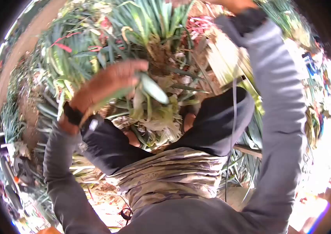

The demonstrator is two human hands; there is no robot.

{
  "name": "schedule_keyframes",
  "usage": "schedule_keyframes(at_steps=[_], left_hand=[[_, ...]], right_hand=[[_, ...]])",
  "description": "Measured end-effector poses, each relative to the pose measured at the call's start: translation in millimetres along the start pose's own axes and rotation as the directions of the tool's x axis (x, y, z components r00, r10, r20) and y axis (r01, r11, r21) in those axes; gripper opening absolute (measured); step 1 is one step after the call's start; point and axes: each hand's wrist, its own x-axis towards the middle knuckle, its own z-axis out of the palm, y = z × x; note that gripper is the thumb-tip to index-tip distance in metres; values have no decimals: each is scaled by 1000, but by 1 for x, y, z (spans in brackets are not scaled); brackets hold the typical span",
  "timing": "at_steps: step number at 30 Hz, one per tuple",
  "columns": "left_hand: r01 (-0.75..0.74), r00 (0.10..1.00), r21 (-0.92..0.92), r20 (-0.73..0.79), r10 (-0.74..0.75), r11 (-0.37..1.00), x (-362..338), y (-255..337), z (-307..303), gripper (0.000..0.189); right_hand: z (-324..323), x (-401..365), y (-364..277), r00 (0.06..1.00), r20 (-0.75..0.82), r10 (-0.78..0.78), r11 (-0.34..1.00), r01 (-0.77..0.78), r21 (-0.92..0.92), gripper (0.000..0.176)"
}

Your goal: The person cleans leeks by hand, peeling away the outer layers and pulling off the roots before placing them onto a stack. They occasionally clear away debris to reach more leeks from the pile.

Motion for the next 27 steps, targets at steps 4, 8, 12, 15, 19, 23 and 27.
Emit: schedule_keyframes(at_steps=[4,8,12,15,19,23,27], left_hand=[[-260,884,64,-385,264,964,8,67,-46,51],[-10,682,592,-586,439,806,77,23,-134,69],[-512,573,-193,-803,165,837,54,27,-139,44],[-771,444,-467,-881,-160,433,22,21,-156,23],[-904,330,-352,-935,-127,241,-9,2,-164,15],[-901,310,-312,-949,-55,303,-19,3,-148,14],[-744,196,-128,-980,31,655,-36,9,-141,18]], right_hand=[[-43,-22,-2,944,-28,-330,932,330,151,62],[-22,-20,-63,963,-264,54,993,-80,-88,62],[29,-12,-43,963,-265,-55,979,103,174,72],[118,0,-55,991,-61,116,856,-68,512,70],[194,6,-64,998,61,19,668,-58,742,72],[248,15,-90,982,105,-156,513,-10,858,66],[254,15,-96,999,-44,25,392,31,919,57]])
